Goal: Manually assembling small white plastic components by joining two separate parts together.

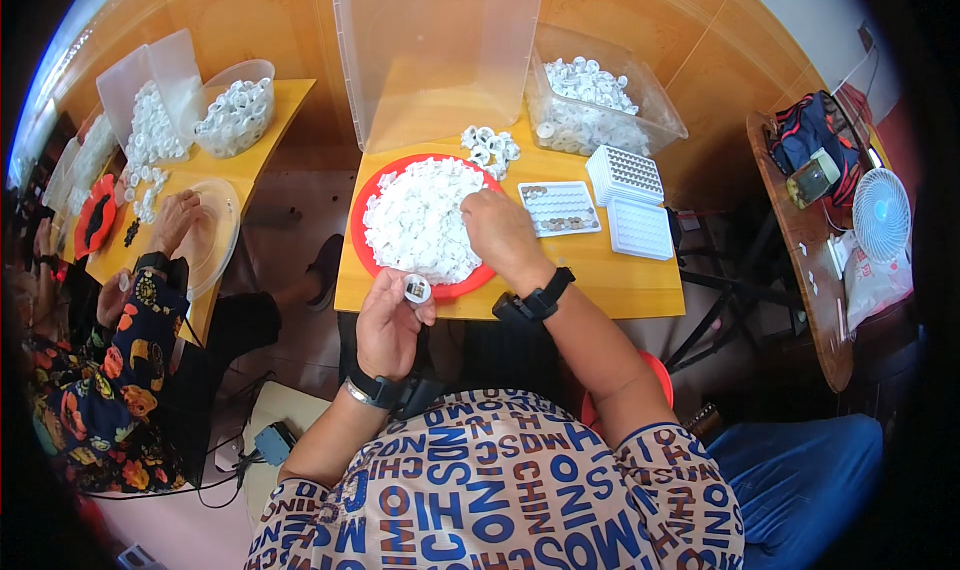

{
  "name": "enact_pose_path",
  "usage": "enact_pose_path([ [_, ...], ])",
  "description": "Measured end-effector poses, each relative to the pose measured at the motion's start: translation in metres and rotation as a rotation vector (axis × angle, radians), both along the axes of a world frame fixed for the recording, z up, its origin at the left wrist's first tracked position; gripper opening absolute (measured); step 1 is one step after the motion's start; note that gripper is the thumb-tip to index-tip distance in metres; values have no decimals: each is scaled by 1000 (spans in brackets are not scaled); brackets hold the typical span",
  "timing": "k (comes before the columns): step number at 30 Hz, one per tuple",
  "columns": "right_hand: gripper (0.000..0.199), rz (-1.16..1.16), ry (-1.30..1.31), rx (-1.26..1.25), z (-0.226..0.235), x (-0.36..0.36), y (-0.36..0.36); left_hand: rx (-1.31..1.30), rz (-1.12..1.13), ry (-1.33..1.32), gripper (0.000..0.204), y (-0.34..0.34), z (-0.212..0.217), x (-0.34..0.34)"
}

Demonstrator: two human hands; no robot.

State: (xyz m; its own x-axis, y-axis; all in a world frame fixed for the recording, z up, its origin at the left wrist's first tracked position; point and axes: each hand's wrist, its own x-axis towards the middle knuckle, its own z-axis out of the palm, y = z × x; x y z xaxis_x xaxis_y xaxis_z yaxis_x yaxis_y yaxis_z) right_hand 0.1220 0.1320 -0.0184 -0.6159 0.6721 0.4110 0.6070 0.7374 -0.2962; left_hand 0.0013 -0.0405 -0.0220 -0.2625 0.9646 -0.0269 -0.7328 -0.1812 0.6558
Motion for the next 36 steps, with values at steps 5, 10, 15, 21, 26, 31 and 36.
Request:
enact_pose_path([
  [5,8,10,216,-125,7,10,-5,-20,-12,-3,19,0,-1,2],
  [10,9,-3,388,-489,11,16,-5,-2,-41,8,19,2,-3,4],
  [15,12,140,630,-861,4,17,1,24,-79,-4,18,0,-1,5],
  [21,12,279,757,-1134,35,24,-44,102,-132,15,21,-2,9,3],
  [26,13,305,755,-1153,42,27,-71,121,-171,42,24,-4,10,3],
  [31,11,258,763,-1022,38,28,-85,176,-204,33,27,-5,11,3],
  [36,9,316,761,-902,37,30,-92,187,-210,18,27,-5,11,2],
])
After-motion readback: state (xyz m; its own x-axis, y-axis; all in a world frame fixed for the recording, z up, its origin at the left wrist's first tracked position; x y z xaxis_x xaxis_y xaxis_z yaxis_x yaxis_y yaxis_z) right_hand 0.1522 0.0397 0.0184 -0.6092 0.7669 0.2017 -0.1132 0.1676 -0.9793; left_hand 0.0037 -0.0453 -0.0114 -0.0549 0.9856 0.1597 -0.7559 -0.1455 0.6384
